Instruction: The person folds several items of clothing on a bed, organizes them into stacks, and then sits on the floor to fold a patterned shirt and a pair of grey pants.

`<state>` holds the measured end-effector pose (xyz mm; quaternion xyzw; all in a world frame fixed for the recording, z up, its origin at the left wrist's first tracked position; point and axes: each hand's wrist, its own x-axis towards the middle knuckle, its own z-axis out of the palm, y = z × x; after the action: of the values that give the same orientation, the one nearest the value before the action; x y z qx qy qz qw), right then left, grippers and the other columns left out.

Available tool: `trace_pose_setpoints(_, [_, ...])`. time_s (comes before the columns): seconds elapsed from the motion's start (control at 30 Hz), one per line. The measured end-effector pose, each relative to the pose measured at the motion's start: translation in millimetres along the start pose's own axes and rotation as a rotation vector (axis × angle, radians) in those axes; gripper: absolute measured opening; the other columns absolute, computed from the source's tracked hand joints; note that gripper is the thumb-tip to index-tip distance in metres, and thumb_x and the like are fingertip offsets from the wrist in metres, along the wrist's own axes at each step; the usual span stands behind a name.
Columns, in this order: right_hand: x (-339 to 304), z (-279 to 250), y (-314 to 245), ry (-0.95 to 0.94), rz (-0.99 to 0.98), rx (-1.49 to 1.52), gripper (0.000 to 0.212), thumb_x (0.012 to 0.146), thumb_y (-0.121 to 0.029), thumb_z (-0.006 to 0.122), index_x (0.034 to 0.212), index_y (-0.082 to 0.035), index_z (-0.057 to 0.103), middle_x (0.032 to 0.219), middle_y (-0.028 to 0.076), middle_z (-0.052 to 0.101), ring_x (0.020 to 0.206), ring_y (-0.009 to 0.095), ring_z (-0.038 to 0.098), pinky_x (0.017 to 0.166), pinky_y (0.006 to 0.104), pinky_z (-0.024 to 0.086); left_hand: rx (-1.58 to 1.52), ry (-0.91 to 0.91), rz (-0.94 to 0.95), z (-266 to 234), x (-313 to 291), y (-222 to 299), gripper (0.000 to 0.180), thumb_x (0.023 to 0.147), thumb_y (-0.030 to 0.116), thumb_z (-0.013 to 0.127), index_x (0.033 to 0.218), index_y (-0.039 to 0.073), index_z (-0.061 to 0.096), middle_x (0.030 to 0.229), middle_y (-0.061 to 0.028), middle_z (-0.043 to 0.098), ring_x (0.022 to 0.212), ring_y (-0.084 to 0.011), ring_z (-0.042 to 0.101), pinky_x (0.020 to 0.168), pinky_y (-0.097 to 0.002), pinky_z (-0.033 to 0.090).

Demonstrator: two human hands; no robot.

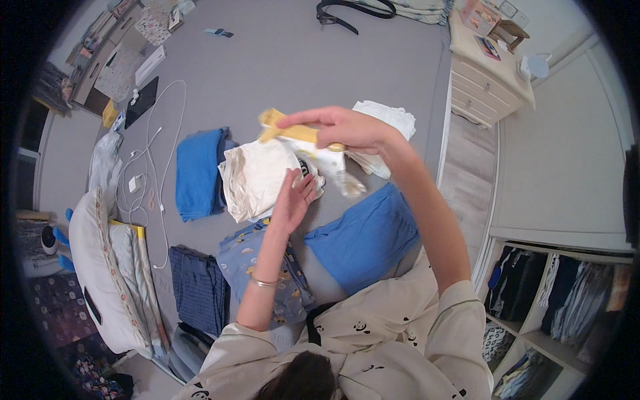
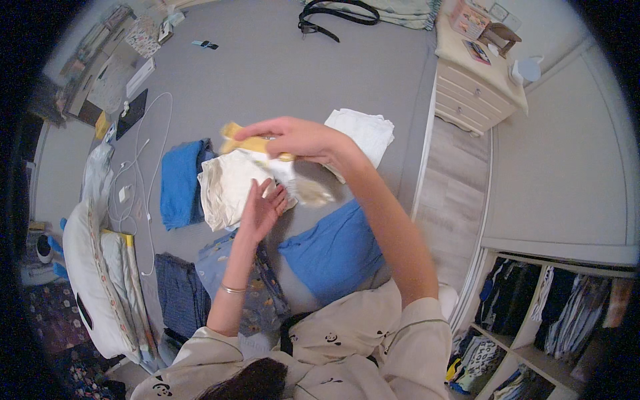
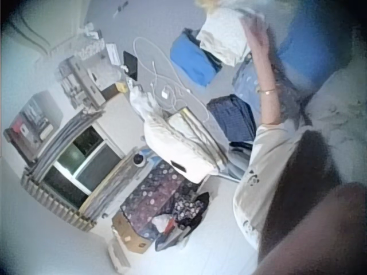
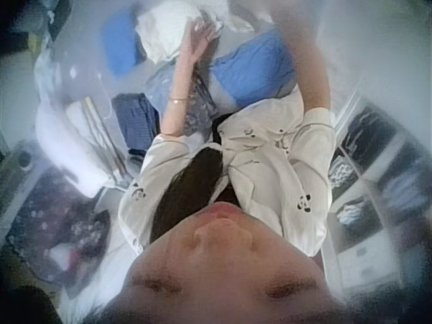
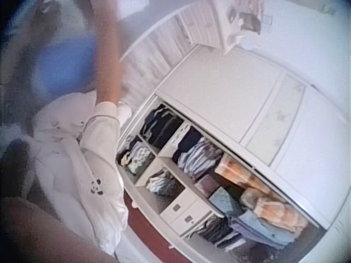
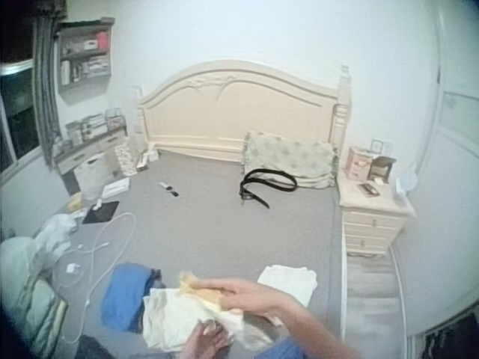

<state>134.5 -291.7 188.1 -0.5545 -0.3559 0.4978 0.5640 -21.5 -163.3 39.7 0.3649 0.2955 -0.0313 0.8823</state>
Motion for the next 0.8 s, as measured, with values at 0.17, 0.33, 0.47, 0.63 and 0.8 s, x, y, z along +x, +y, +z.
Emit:
trace_pose_setpoints(0.17, [17.4,23.8,-12.8,0.000,-0.245,0.344,0.063,0.067,0.008,0.046,0.128,-0.005,0.039,0.125,0.012,0.045,0.105,0.014,0.050,0.086,0.0234,0.043,-0.389,-0.336,0.172,-28.4,-19.9,53.2,0.051,0.087,0.034,0.047,0.129,0.008,0.034,0.129,-0.0093,0.042,0.121,-0.0254,0.037,0.101,-0.0417,0.029])
trace_pose_setpoints(0.33, [42.5,-1.0,81.3,0.264,-0.117,-0.148,0.063,0.069,0.005,0.049,0.129,-0.010,0.040,0.124,0.013,0.046,0.099,0.013,0.052,0.082,0.0234,0.044,0.346,0.223,0.274,-51.6,-27.6,107.8,0.043,0.082,0.008,0.056,0.122,0.001,0.042,0.112,-0.0101,0.055,0.100,-0.0199,0.055,0.086,-0.0329,0.045])
trace_pose_setpoints(0.47, [59.1,21.2,152.3,0.362,0.048,-0.485,0.064,0.069,0.005,0.049,0.130,-0.014,0.039,0.129,0.009,0.044,0.087,0.016,0.056,0.079,0.0257,0.045,0.832,0.165,0.463,-117.2,3.0,104.9,0.041,0.081,0.006,0.057,0.120,-0.001,0.044,0.107,-0.0092,0.057,0.093,-0.0158,0.056,0.081,-0.0285,0.045])
trace_pose_setpoints(0.63, [45.7,23.6,180.3,0.601,-0.093,-0.224,0.053,0.067,0.003,0.053,0.120,-0.007,0.049,0.125,0.013,0.046,0.104,0.027,0.052,0.083,0.0321,0.044,1.270,0.389,0.595,-93.8,1.4,101.0,0.042,0.078,0.003,0.056,0.118,-0.001,0.045,0.105,-0.0144,0.058,0.092,-0.0220,0.056,0.081,-0.0294,0.044])
trace_pose_setpoints(0.8, [-0.8,-39.5,198.4,1.159,-0.128,-0.572,0.028,0.067,-0.004,0.060,0.095,-0.004,0.058,0.103,0.015,0.054,0.098,0.029,0.050,0.087,0.0357,0.039,1.785,0.539,1.070,-38.0,-1.9,77.8,0.047,0.076,0.011,0.058,0.119,0.001,0.042,0.115,-0.0176,0.048,0.111,-0.0345,0.041,0.094,-0.0402,0.032])
